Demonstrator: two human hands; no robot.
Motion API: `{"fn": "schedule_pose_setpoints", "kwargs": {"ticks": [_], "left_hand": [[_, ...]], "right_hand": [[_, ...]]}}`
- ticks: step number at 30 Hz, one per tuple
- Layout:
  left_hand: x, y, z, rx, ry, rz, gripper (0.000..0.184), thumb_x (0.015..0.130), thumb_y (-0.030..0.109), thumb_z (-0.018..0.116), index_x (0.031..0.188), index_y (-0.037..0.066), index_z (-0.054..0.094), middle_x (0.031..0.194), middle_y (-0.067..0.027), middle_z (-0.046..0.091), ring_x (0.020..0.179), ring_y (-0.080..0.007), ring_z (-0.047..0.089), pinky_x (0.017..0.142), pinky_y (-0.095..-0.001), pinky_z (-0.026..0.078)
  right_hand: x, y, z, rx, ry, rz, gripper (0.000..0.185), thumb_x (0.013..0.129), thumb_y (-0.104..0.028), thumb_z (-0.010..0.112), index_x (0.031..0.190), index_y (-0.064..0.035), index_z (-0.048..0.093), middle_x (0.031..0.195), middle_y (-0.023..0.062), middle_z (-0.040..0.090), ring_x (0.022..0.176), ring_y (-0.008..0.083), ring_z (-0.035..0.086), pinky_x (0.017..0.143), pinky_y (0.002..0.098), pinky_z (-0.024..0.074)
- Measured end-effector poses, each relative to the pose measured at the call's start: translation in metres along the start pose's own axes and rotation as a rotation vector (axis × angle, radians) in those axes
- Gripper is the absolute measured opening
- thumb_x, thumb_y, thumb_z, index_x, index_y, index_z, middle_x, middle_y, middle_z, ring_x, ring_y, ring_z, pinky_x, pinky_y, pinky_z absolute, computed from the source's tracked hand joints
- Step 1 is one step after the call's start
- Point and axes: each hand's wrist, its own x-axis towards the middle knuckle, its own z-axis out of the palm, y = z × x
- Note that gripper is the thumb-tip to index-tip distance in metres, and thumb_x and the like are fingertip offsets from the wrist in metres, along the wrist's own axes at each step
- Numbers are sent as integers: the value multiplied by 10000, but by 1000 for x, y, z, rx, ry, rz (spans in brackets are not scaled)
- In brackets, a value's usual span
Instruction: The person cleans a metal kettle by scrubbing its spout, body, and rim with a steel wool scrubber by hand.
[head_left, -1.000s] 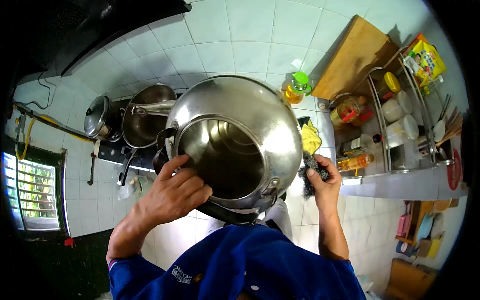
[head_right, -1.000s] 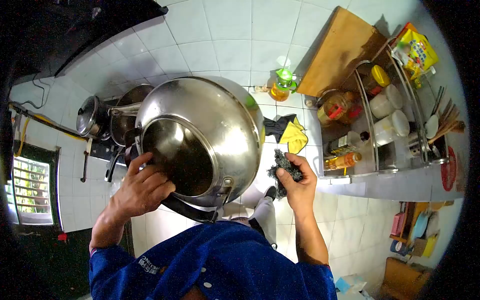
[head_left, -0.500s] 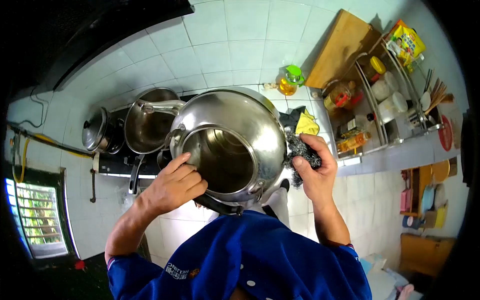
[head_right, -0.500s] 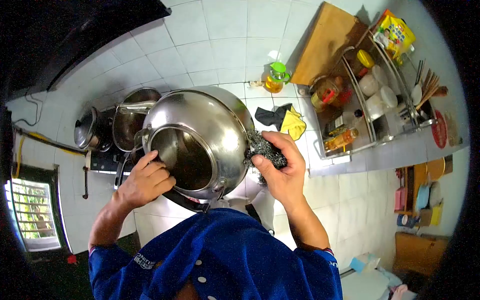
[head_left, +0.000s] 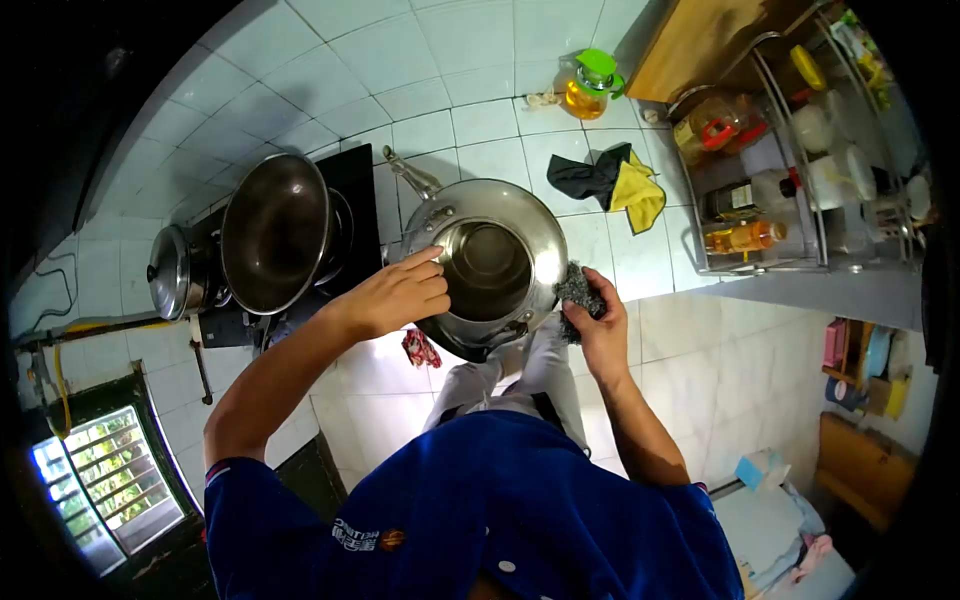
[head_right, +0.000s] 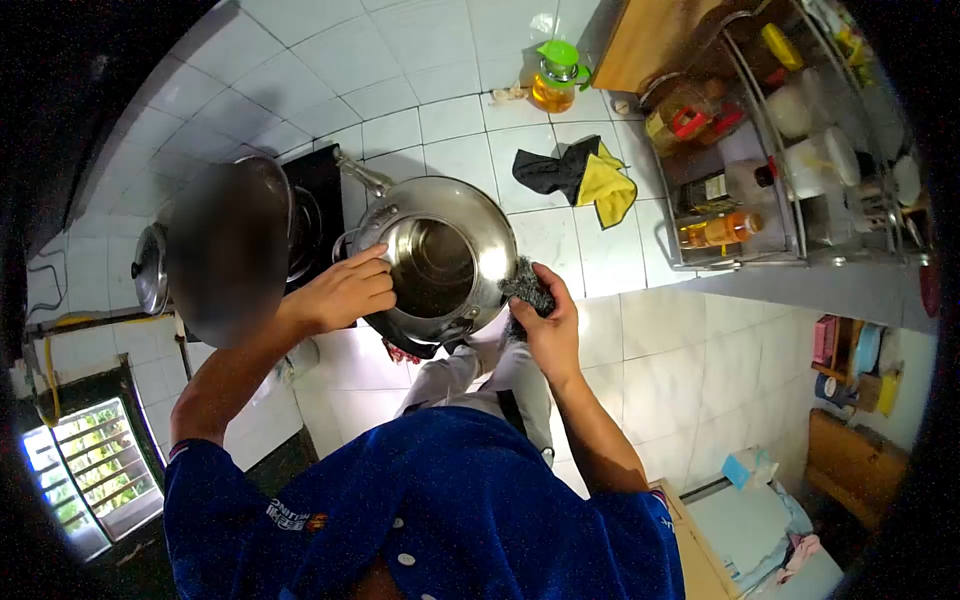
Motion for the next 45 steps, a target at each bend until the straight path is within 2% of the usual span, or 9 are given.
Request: {"fn": "schedule_pose_setpoints", "kwargs": {"ticks": [7, 13, 18, 24, 27, 31, 35, 36, 45], "left_hand": [[43, -50, 51, -68, -22, 43, 64, 769, 76, 585, 832, 69, 573, 895, -61, 562, 1041, -245, 587, 1150, -460, 380], [60, -76, 70, -9, -228, 74, 199, 780, 102, 620, 978, 104, 611, 1024, -62, 572, 1196, -253, 541, 1227, -480, 229], [60, -86, 79, -9, -318, 70, 226, 790, 114, 618, 1015, 123, 609, 1075, -61, 577, 1240, -271, 517, 1236, -481, 210], [63, -90, 71, 12, -403, 56, 339, 776, 115, 649, 1112, 124, 604, 1165, -80, 577, 1286, -312, 481, 1230, -487, 219], [91, -55, 40, -158, -473, -246, 884, 685, 261, 855, 1443, 95, 432, 1372, -167, 521, 1336, -346, 446, 1184, -480, 291], [131, -8, 72, -654, -243, -688, 996, 748, 450, 821, 1465, -26, 320, 1307, -273, 542, 1194, -414, 562, 1004, -502, 443], [148, 17, 127, -701, -161, -852, 578, 838, 307, 736, 1194, -44, 447, 927, -246, 658, 772, -384, 685, 632, -449, 545], [146, 17, 134, -551, 130, -752, 438, 854, 257, 709, 1084, -13, 453, 809, -223, 653, 661, -367, 676, 544, -432, 532], [137, 6, 133, -607, 58, -686, 402, 839, 209, 704, 1060, -8, 448, 806, -209, 647, 666, -375, 672, 558, -449, 535]], "right_hand": [[38, 42, -25, 36, 19, 101, 495, 885, 35, 666, 1345, 39, 485, 1147, 88, 638, 1015, 131, 612, 894, 267, 499], [60, 71, -42, 100, -71, 5, 483, 923, 21, 649, 1369, 39, 465, 1177, 75, 620, 1034, 128, 594, 910, 270, 490], [69, 64, -40, -360, -4, -276, 477, 834, -66, 752, 1259, 44, 565, 1159, 221, 616, 1069, 310, 625, 933, 367, 496], [75, 54, -26, -523, 29, -295, 432, 818, -68, 757, 1214, 24, 612, 1192, 218, 618, 1092, 356, 607, 955, 385, 486], [76, 46, -16, -582, 62, -268, 429, 800, -49, 763, 1204, 9, 631, 1187, 208, 622, 1102, 351, 599, 941, 382, 495], [82, 38, -11, -723, 26, -344, 422, 773, -32, 774, 1179, -9, 658, 1177, 187, 629, 1064, 344, 606, 898, 391, 514], [115, 32, -13, -846, -90, -520, 396, 749, -27, 782, 1133, -27, 685, 1140, 170, 645, 1003, 341, 615, 851, 399, 522], [132, 27, -6, -869, -111, -576, 382, 747, -26, 781, 1118, -31, 688, 1111, 168, 655, 960, 346, 616, 825, 414, 522], [155, 20, 1, -983, -246, -637, 274, 731, -21, 770, 996, -83, 739, 1028, 100, 691, 896, 312, 617, 786, 374, 523]]}}
